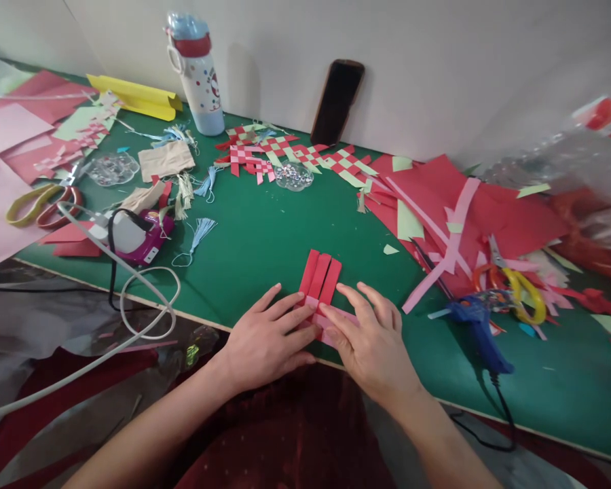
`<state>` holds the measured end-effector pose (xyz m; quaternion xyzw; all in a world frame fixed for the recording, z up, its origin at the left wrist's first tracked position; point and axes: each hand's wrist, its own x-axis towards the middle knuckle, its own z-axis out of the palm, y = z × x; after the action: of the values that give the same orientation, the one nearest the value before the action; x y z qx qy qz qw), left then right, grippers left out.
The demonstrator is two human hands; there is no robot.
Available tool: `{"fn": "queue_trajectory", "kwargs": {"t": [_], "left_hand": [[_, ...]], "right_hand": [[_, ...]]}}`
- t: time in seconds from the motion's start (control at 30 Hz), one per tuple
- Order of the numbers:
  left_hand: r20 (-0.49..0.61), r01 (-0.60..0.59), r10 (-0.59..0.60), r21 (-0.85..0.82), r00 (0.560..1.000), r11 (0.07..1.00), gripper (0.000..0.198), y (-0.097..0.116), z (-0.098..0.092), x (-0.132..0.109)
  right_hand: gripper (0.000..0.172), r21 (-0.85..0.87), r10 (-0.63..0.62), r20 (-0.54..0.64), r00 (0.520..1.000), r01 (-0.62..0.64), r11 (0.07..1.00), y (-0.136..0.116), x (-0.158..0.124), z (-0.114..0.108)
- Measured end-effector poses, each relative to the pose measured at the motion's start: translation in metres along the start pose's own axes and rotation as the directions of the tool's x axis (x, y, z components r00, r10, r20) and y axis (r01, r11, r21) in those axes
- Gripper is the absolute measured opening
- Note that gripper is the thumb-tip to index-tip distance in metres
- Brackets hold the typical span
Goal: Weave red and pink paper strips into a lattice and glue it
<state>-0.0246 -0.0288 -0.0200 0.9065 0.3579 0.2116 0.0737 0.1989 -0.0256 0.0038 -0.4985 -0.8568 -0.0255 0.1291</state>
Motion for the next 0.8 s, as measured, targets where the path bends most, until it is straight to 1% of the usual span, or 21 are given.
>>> {"fn": "queue_trajectory", "kwargs": {"t": [0.2,0.27,0.33,0.4,0.47,0.53,0.57,0.67,0.8], "left_hand": [[0.002,0.013,-0.013,-0.009,1.0,1.0,0.036,0.001,-0.001,0.001],[0.006,0.013,-0.013,-0.009,1.0,1.0,0.035,0.001,-0.001,0.001],[0.0,0.015,-0.015,-0.008,1.0,1.0,0.034,0.002,-0.003,0.001],[0.001,0.014,-0.014,-0.006,1.0,1.0,0.035,0.002,-0.005,0.001],[0.014,0.007,-0.007,0.001,1.0,1.0,0.038,0.003,-0.007,0.002],[0.02,-0.001,0.001,0.018,1.0,1.0,0.044,0.005,-0.009,0.003],[0.019,-0.006,0.005,0.029,1.0,1.0,0.048,0.006,-0.009,0.004],[0.052,-0.041,0.037,0.07,0.998,0.997,0.065,0.008,-0.007,0.01],[0.165,-0.088,0.066,0.129,0.984,0.988,0.083,0.009,-0.001,0.016]], "right_hand": [[0.033,-0.069,0.077,0.021,0.997,-0.075,0.995,0.013,0.007,0.007],[0.033,-0.06,0.084,0.036,0.996,-0.082,0.995,0.017,0.009,0.008],[0.034,-0.013,0.084,0.035,0.996,-0.084,0.996,0.021,0.009,0.007],[0.035,0.056,0.102,-0.02,0.995,-0.101,0.993,0.027,0.005,0.004],[0.037,0.116,0.145,-0.121,0.982,-0.131,0.985,0.035,-0.002,0.0],[0.039,0.144,0.184,-0.199,0.963,-0.157,0.977,0.043,-0.012,-0.006],[0.039,0.147,0.192,-0.217,0.957,-0.163,0.976,0.045,-0.018,-0.008],[0.038,0.133,0.181,-0.221,0.958,-0.154,0.979,0.045,-0.032,-0.013],[0.037,0.139,0.167,-0.227,0.959,-0.138,0.981,0.04,-0.048,-0.014]]}}
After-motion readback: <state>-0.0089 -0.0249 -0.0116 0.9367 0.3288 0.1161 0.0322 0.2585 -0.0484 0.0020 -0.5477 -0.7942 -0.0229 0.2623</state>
